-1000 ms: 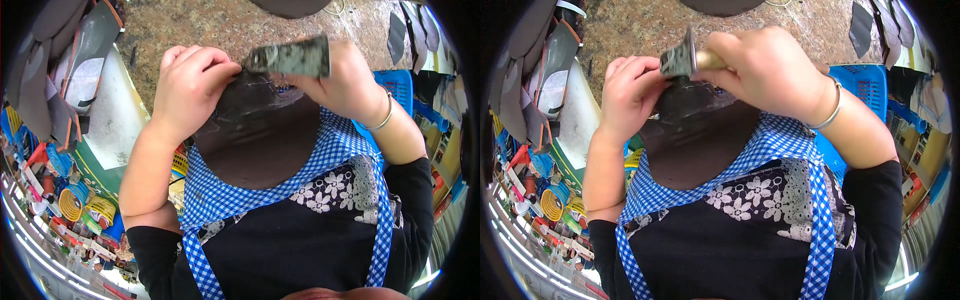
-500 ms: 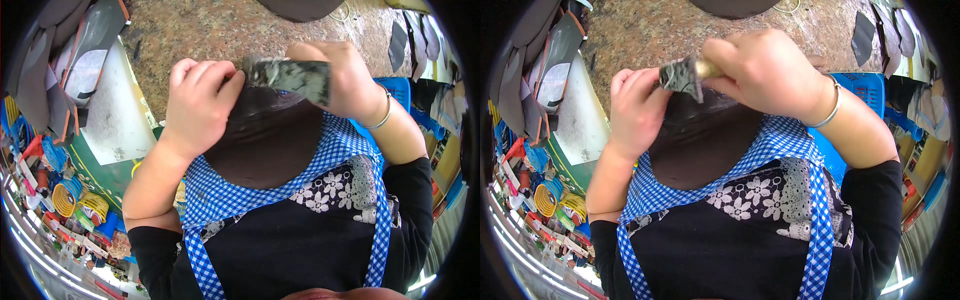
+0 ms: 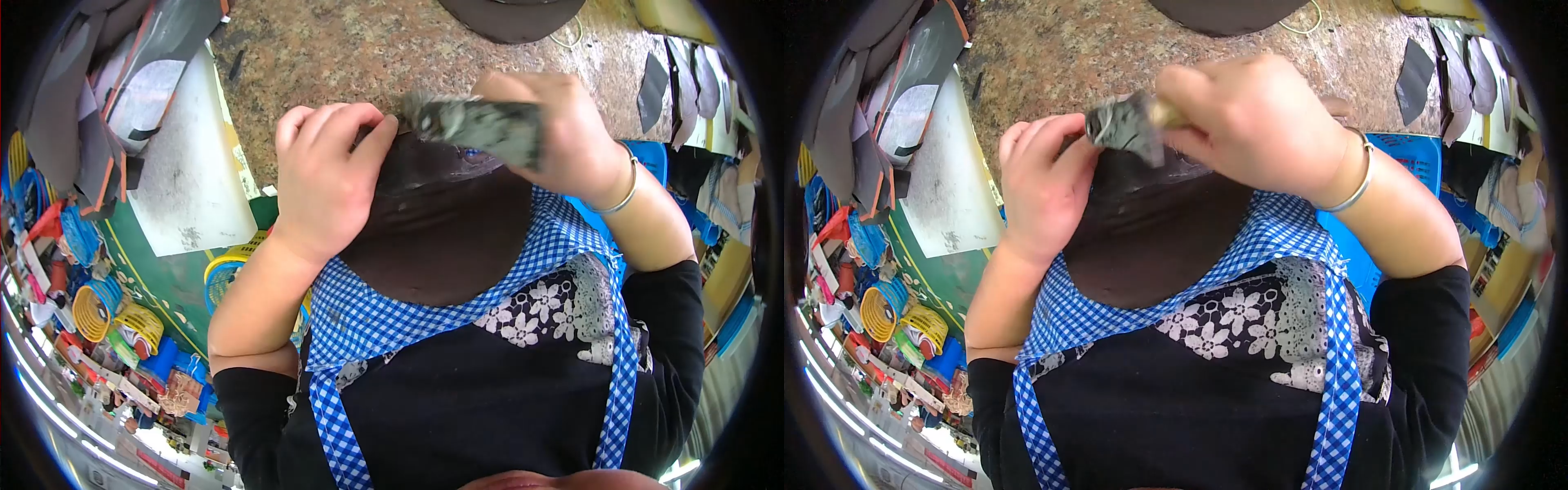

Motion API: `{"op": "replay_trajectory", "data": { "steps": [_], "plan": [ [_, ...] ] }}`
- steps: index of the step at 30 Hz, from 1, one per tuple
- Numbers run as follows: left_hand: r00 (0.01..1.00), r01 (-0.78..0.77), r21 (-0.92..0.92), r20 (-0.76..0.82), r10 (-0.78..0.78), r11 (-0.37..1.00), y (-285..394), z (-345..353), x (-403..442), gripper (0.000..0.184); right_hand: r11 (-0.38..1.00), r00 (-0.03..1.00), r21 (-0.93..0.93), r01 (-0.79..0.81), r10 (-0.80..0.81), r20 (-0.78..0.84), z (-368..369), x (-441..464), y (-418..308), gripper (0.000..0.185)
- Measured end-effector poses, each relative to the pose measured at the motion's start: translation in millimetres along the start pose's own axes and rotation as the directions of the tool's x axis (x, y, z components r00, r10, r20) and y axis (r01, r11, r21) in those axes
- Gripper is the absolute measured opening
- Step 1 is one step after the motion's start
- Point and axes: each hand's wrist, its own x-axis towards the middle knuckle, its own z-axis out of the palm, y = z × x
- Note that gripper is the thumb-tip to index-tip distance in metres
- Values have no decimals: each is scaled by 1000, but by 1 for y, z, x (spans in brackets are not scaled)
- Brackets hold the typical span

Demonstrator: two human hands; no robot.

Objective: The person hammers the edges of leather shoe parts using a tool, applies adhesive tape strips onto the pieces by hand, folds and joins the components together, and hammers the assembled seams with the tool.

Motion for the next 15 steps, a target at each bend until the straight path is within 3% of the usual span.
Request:
{"op": "replay_trajectory", "data": {
  "steps": [6, 9, 12, 15],
  "plan": [
    [999, 5, 140, 35, -10, 990, 14, 0, -3, 24, 1000, 999, -4, 30, -30, -13, 5, 3, -3, 28],
    [985, 170, -113, 7, -170, 979, -1, -1, -2, 23, 1000, 999, -15, 17, -16, 41, 3, 5, -4, 28],
    [984, 171, -134, -19, -175, 976, -3, 1, -1, 24, 1000, 1000, 10, 5, -5, 24, 5, 7, 3, 26],
    [994, 109, -27, -5, -109, 994, 5, -2, -6, 22, 998, 998, 44, 54, -55, 15, 1, 11, -3, 26]
  ]
}}
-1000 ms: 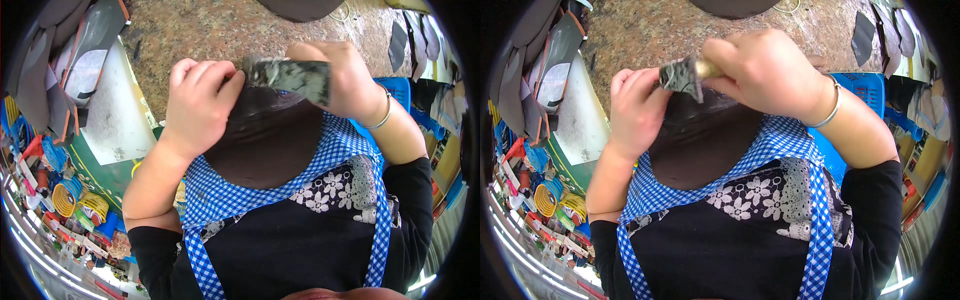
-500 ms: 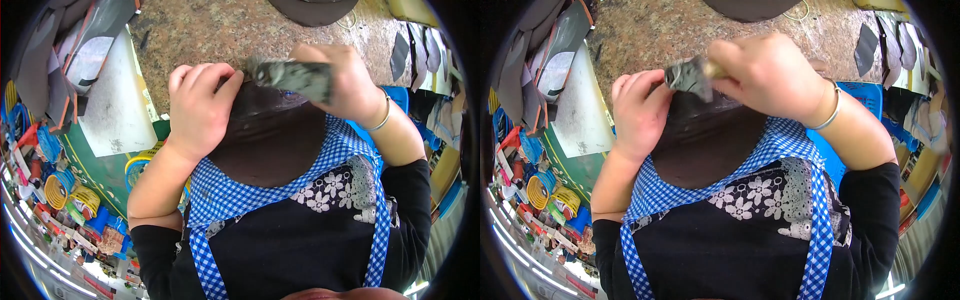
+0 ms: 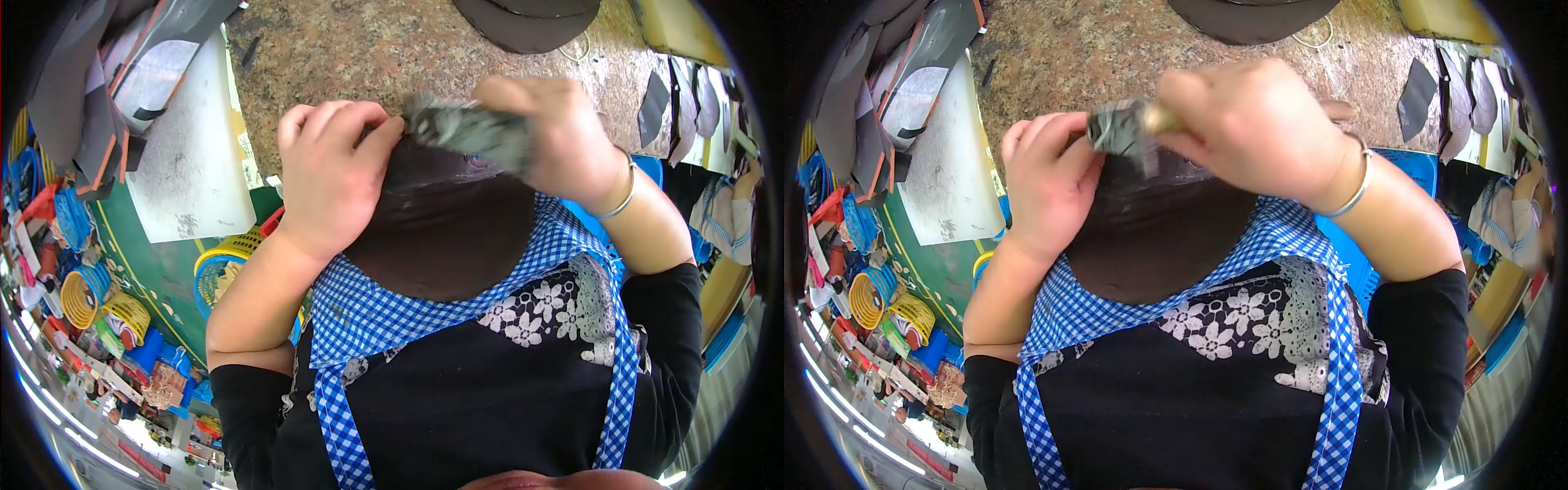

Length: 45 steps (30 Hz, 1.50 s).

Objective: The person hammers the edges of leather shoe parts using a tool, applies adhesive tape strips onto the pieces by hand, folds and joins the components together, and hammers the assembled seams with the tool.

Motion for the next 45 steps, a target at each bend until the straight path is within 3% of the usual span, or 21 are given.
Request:
{"op": "replay_trajectory", "data": {
  "steps": [5, 7, 10, 11, 14, 17, 19, 21, 23, 25, 26, 28, 32, 34, 37, 40, 45],
  "plan": [
    [995, -85, 140, 55, 78, 987, 11, 1, -4, 27, 997, 999, -70, 9, -12, -40, 3, 2, -3, 26],
    [997, -74, 136, 22, 72, 988, 8, 2, -5, 24, 994, 998, -97, 43, -38, 50, 5, 1, -7, 27],
    [986, 163, -190, -8, -167, 968, -7, 2, -4, 23, 992, 998, -120, 38, -32, 54, 5, 2, -7, 28],
    [986, 161, -189, -11, -166, 969, -6, 1, -3, 23, 991, 998, -132, 24, -17, 55, 5, 2, -6, 28],
    [998, 47, 19, -38, -47, 999, 0, 1, -5, 19, 998, 999, -64, 9, -11, -31, 4, 5, -6, 28],
    [1000, 7, 95, -31, -4, 995, 7, -3, -7, 19, 995, 998, -88, 49, -46, 32, 9, 6, -11, 28],
    [999, 15, 88, -46, -11, 996, 0, -1, -7, 19, 994, 997, -102, 24, -17, 72, 6, 8, -10, 28],
    [985, 158, -84, -56, -163, 984, -6, 1, -8, 18, 995, 998, -97, -20, 26, 65, 4, 12, -6, 28],
    [987, 141, -87, -71, -147, 986, -6, 1, -7, 18, 998, 1000, -64, -2, 4, 22, 6, 14, -2, 28],
    [994, 65, 32, -85, -62, 997, -1, -2, -6, 16, 1000, 998, -24, -8, 7, -58, 3, 18, -4, 27],
    [994, 69, 30, -85, -67, 997, 0, -3, -8, 16, 1000, 999, -22, -7, 6, -54, 2, 19, -6, 27],
    [998, 39, 106, -60, -33, 994, 3, -3, -9, 17, 996, 993, -85, 21, -11, 114, -2, 22, -9, 26],
    [999, 27, 174, -36, -21, 984, 5, -3, -12, 18, 998, 998, -35, 55, -53, 38, -2, 26, -6, 27],
    [992, 113, 41, -69, -110, 993, 1, -6, -9, 19, 996, 987, -73, 51, -39, 154, 1, 21, -10, 27],
    [976, 190, -77, -91, -197, 979, -6, -1, -12, 16, 1000, 992, -7, 15, -14, 122, 0, 25, 1, 27],
    [985, 134, -4, -105, -134, 991, -1, -2, -13, 16, 1000, 1000, 7, 21, -21, 15, 2, 22, -3, 27],
    [994, 48, 169, -104, -30, 984, 4, 1, -19, 19, 997, 998, -71, 42, -39, 48, 5, 20, -5, 28]
  ]
}}
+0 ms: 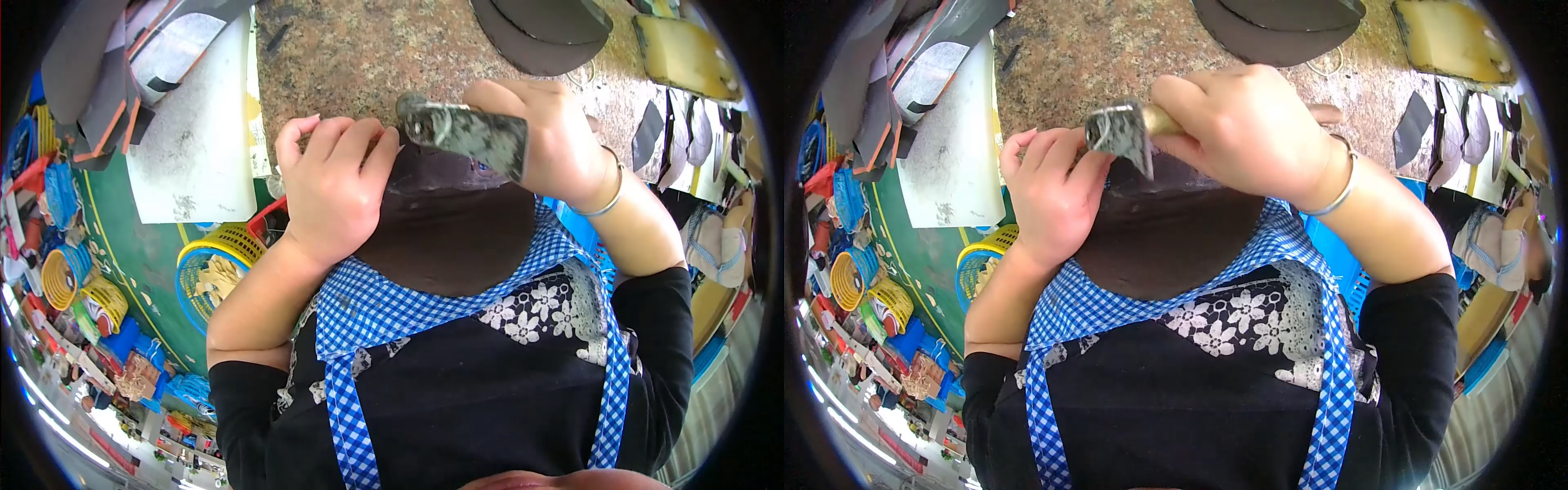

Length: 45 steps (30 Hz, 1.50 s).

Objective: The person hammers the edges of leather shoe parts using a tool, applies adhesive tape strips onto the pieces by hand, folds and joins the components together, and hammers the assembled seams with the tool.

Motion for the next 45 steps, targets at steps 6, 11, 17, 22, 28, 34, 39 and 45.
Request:
{"op": "replay_trajectory", "data": {
  "steps": [6, 11, 17, 22, 28, 34, 39, 45],
  "plan": [
    [985, 165, -181, -8, -170, 970, -10, 1, -1, 15, 1000, 999, 16, 4, -5, 37, 3, 0, 2, 27],
    [997, 73, -64, -21, -75, 995, -3, -4, -1, 17, 999, 999, 21, 41, -41, 25, 5, 2, -4, 26],
    [985, 148, -38, -88, -151, 988, -2, -3, -5, 18, 998, 998, 32, 47, -48, 42, 8, 3, -9, 27],
    [982, 125, -101, -127, -138, 987, -2, 5, -9, 18, 1000, 1000, 17, 17, -17, 11, 7, 3, -6, 28],
    [987, 89, -87, -127, -100, 992, -2, 4, -8, 16, 1000, 1000, 25, 16, -16, -2, 6, 10, -10, 29],
    [974, 152, -7, -170, -151, 988, 0, 0, -12, 19, 998, 996, -62, 22, -17, 88, 4, 12, -16, 29],
    [976, 107, -169, -169, -136, 980, -2, 14, -19, 19, 1000, 1000, 22, -2, 1, 31, 10, 7, -9, 28],
    [995, 45, -29, -92, -47, 999, 10, 1, -14, 11, 999, 996, -29, 31, -28, 90, 9, 4, -16, 28]
  ]
}}
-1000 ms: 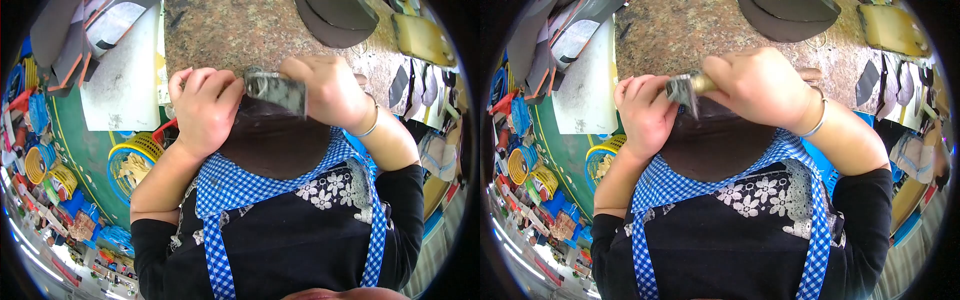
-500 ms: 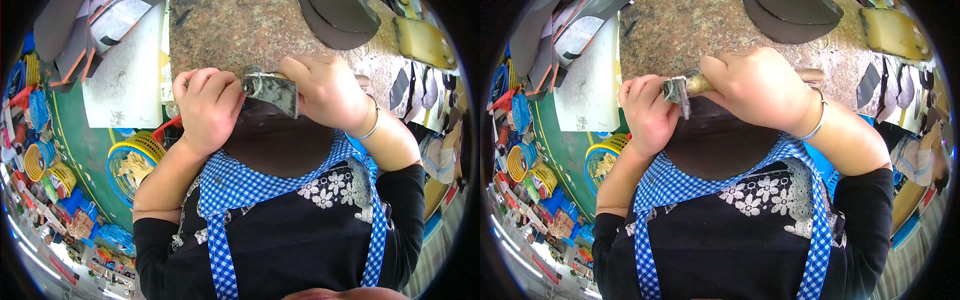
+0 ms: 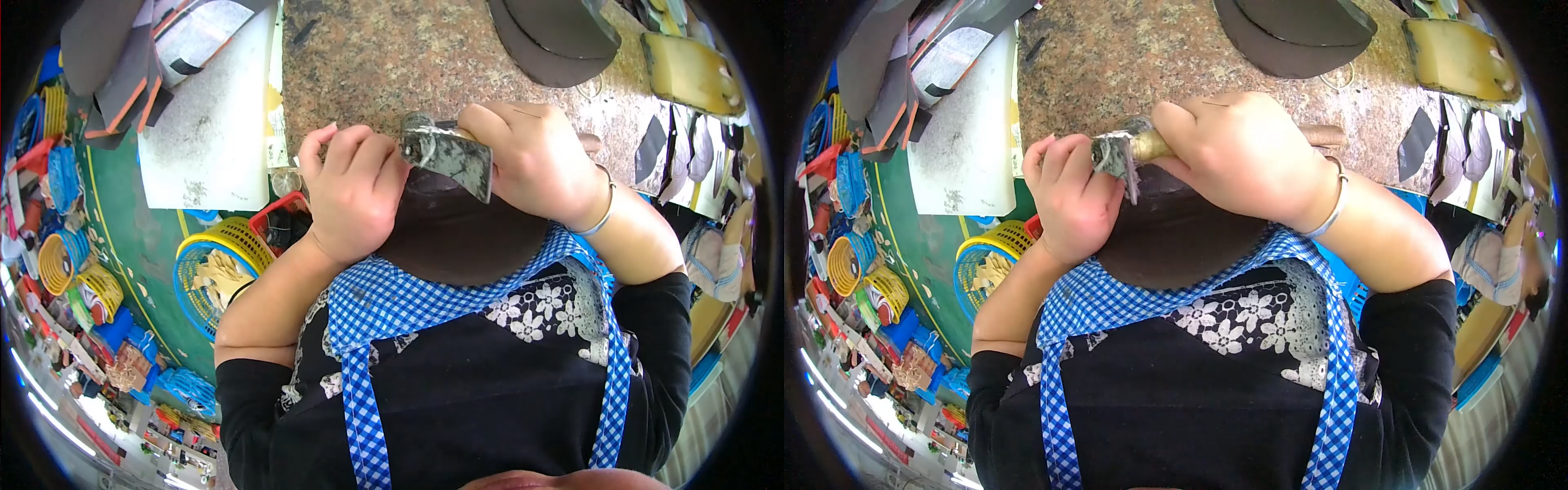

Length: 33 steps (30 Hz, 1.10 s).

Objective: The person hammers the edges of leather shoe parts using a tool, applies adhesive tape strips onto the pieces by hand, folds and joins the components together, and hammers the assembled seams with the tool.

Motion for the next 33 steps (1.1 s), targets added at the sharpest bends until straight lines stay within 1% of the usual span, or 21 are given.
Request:
{"op": "replay_trajectory", "data": {
  "steps": [3, 4, 6, 7, 10, 11, 13, 14, 17, 18, 19, 21, 23, 24, 25, 27, 28, 29, 30, 31, 33],
  "plan": [
    [995, -101, 64, 5, 101, 993, 0, 4, -2, 9, 1000, 995, 9, -10, 11, -104, -6, 5, -1, 28],
    [995, -100, 63, 3, 100, 993, 0, 3, -2, 9, 1000, 995, 7, -10, 10, -102, -5, 5, -2, 28],
    [995, -85, 54, 47, 83, 995, -2, -3, -3, 9, 1000, 999, -8, 27, -27, 46, -2, 2, -5, 28],
    [995, -90, 52, 45, 88, 995, -1, -1, -3, 9, 1000, 999, -12, 24, -24, 44, -2, 3, -4, 28],
    [993, 22, 83, -116, -13, 996, -3, 4, -5, 13, 998, 993, -62, 27, -34, -110, -5, 8, 0, 27],
    [993, 23, 83, -118, -13, 996, -4, 2, -5, 13, 998, 993, -64, 29, -36, -110, -5, 6, -2, 27],
    [998, 50, 63, -47, -47, 997, -4, -1, -7, 18, 999, 1000, 40, 26, -26, -7, -1, 0, -7, 26],
    [998, 51, 57, -51, -48, 997, -4, -1, -6, 24, 999, 1000, 39, 24, -24, -10, 1, -1, -7, 26],
    [997, 53, 33, -63, -50, 998, -3, 2, -4, 28, 999, 965, -42, -20, 8, -262, 5, -1, -1, 28],
    [994, 32, -3, -104, -32, 999, -4, 5, -3, 32, 997, 945, -34, -70, 56, -323, 7, -2, 8, 26],
    [993, 28, 10, -111, -26, 1000, -4, 6, -4, 32, 997, 941, -36, -61, 46, -334, 11, -8, 8, 26],
    [999, 9, -109, -36, -13, 994, -11, 7, -4, 33, 938, 922, 125, -324, 343, -181, 21, -22, 3, 27],
    [998, -41, -290, -58, 25, 956, -16, 7, 6, 30, 906, 932, 253, -341, 361, -39, 23, -33, 12, 24],
    [998, -28, -391, -70, 0, 920, -18, 1, 13, 30, 891, 928, 299, -341, 370, -45, 12, -34, 10, 25],
    [997, -21, -422, -76, -12, 906, -26, -9, 20, 33, 873, 924, 346, -343, 379, -41, -5, -33, 11, 26],
    [983, -83, -247, -182, 38, 965, -53, -29, 46, 35, 886, 883, 285, -365, 427, -197, -41, -32, 26, 25],
    [966, -107, -102, -248, 78, 989, -72, -41, 65, 32, 894, 851, 214, -394, 442, -282, -59, -34, 44, 25],
    [962, -76, -82, -269, 51, 994, -81, -59, 92, 27, 892, 814, 144, -430, 451, -367, -75, -34, 65, 26],
    [944, -98, 20, -314, 100, 995, -99, -69, 116, 22, 914, 800, 74, -400, 387, -459, -92, -29, 82, 26],
    [958, -84, 67, -270, 99, 994, -115, -78, 140, 18, 925, 777, 1, -380, 320, -542, -101, -27, 94, 27],
    [961, -1, 133, -274, 38, 991, -143, -83, 191, 21, 885, 704, -93, -456, 295, -646, -104, -28, 103, 27]
  ]
}}
